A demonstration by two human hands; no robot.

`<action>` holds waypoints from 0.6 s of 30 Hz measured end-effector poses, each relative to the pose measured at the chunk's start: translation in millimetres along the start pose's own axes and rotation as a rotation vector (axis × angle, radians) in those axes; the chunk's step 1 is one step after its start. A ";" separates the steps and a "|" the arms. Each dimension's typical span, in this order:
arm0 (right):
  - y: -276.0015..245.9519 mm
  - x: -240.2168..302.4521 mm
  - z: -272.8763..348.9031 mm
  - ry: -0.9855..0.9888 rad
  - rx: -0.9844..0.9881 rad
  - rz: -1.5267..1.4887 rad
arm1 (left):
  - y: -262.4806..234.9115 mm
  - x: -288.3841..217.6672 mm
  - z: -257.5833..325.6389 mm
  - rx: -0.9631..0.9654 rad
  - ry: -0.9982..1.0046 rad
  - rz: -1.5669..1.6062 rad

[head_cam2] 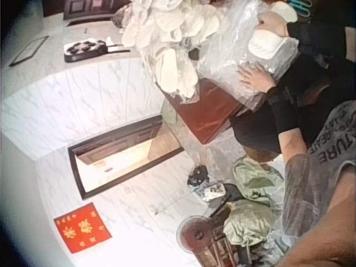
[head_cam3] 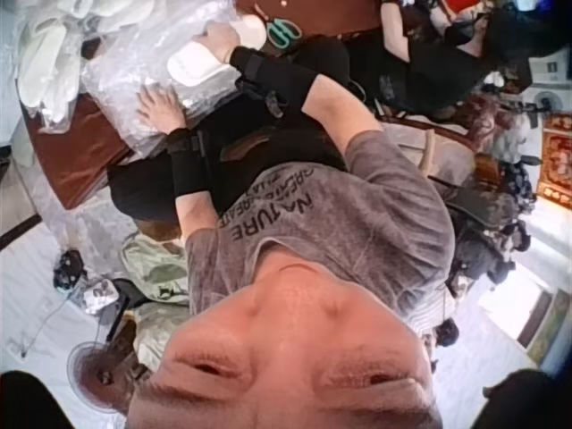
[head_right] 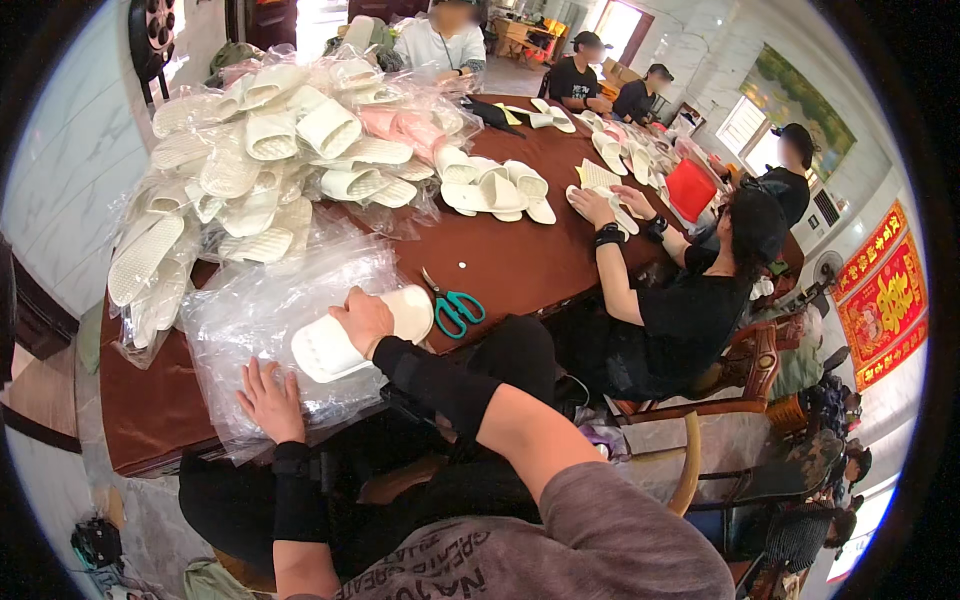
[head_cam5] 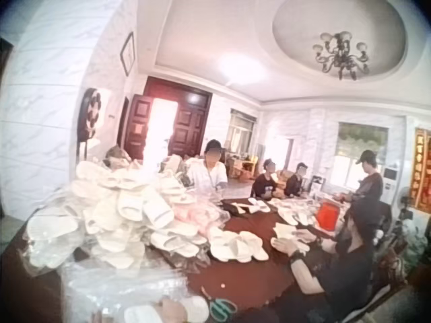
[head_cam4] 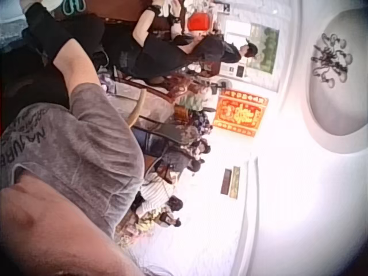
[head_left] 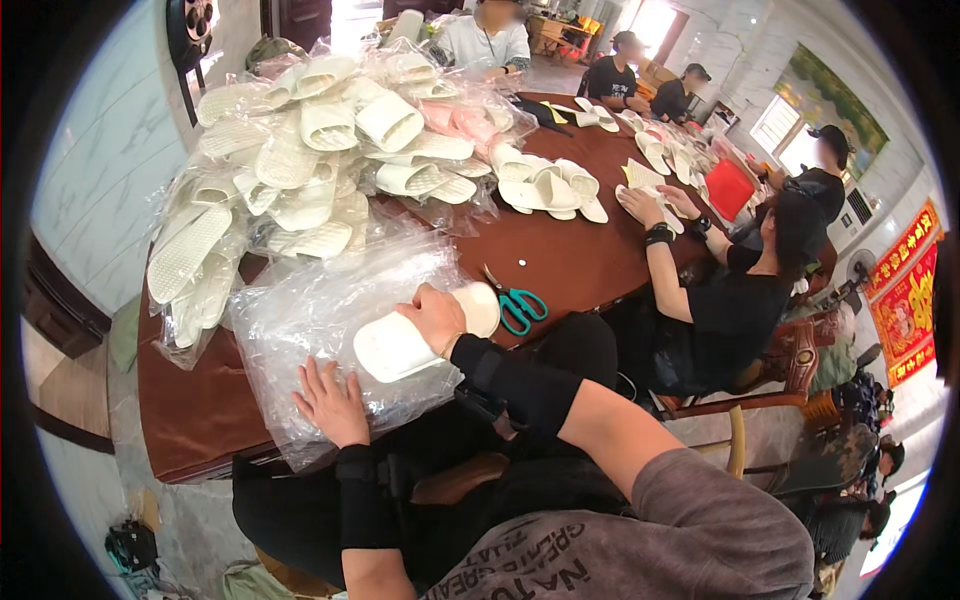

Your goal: The recorder is inspecting and organizing pairs of finished slippers, checking for quality and placing them into a plastic bag.

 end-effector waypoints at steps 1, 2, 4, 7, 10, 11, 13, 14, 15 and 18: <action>-6.2 -3.2 -0.5 -0.025 -0.002 0.016 | 1.2 1.3 0.7 0.021 -0.023 -0.012; -9.7 -3.4 -1.3 -0.060 0.000 0.067 | 1.5 1.8 0.8 0.017 -0.022 -0.011; -16.8 -1.2 -1.5 -0.097 -0.019 0.172 | 2.7 1.2 0.3 -0.003 0.004 -0.022; -26.8 13.7 2.5 -0.232 0.003 0.223 | 5.9 1.1 0.0 0.002 0.000 -0.058; -49.5 22.3 1.9 -0.354 -0.014 0.267 | 5.4 -0.2 0.6 -0.002 0.027 -0.064; -57.9 19.1 -2.5 -0.337 -0.001 0.303 | 5.0 0.4 0.6 0.006 0.021 -0.068; -79.5 9.1 -17.0 -0.391 -0.031 0.331 | 4.6 1.1 0.1 0.018 0.004 -0.083; -90.5 -0.3 -26.4 -0.379 -0.046 0.360 | 5.0 0.5 -0.3 0.017 0.009 -0.075; -103.3 -9.7 -36.8 -0.402 -0.088 0.360 | 4.9 0.5 -0.4 0.017 0.010 -0.071; -154.1 -38.1 -72.5 -0.440 -0.259 0.497 | 5.8 0.8 -1.1 0.020 0.008 -0.082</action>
Point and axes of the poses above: each hand's wrist, its own z-axis away from the middle knuckle, its own y-axis out of the palm, x = y × z, the point moved 4 cm from there along -z, towards the middle knuckle, and after that the axes turned 5 degrees about -y, right-handed, at the moved point
